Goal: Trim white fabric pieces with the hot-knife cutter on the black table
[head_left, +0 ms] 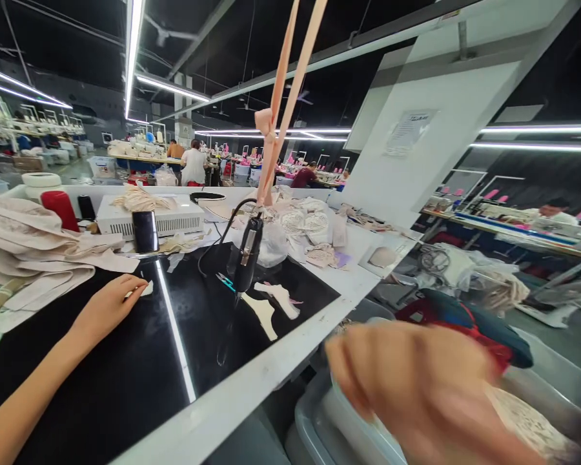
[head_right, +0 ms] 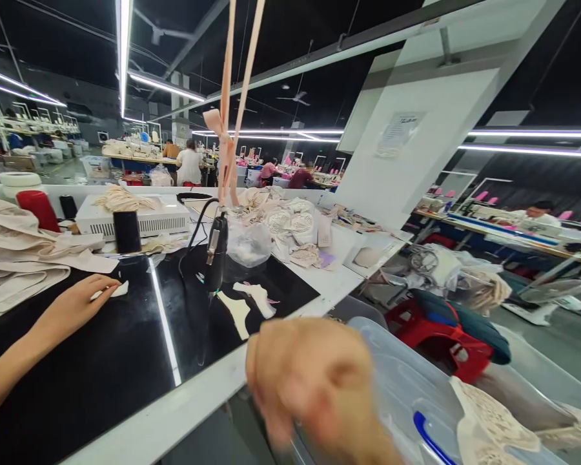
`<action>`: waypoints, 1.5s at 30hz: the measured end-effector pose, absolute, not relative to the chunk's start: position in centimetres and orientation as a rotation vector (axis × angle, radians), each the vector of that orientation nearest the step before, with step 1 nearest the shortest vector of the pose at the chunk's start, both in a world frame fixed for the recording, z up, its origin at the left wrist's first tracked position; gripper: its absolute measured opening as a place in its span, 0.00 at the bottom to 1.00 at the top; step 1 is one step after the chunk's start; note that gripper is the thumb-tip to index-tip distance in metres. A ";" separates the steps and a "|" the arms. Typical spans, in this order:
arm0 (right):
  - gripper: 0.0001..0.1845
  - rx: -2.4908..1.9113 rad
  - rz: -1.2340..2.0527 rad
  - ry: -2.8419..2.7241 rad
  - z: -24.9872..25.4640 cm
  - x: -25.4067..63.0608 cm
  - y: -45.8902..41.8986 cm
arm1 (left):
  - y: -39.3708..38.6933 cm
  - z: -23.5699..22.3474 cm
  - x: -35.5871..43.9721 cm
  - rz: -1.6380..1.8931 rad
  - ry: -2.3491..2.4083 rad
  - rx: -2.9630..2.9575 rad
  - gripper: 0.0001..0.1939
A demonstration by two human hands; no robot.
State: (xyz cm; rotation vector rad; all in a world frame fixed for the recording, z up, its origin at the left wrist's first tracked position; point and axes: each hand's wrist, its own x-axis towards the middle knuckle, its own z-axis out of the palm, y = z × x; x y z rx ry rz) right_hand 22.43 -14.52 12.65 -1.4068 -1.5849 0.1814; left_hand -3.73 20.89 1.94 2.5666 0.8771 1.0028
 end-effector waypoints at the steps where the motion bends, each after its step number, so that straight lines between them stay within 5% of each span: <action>1: 0.26 -1.459 0.158 -1.517 12.3 23.2 -13.3 | 20.7 2.0 -3.7 0.986 0.853 2.574 0.22; 10: 0.10 -1.887 0.213 -1.713 4.7 29.9 -7.8 | 16.9 2.5 -1.2 0.663 0.629 2.612 0.18; 19: 0.12 -1.896 0.142 -2.013 1.0 30.8 -6.7 | 6.8 2.7 5.8 0.174 0.193 2.880 0.16; 29: 0.03 -1.881 0.120 -2.083 1.3 30.9 -6.7 | 4.1 0.7 11.2 0.156 0.198 3.063 0.15; 38: 0.11 -1.843 0.219 -2.074 1.4 30.7 -6.5 | 3.5 -0.7 11.2 0.483 0.363 2.839 0.11; 45: 0.13 -1.790 0.379 -1.971 2.5 30.8 -6.5 | 3.5 -0.2 11.3 0.416 0.369 2.885 0.13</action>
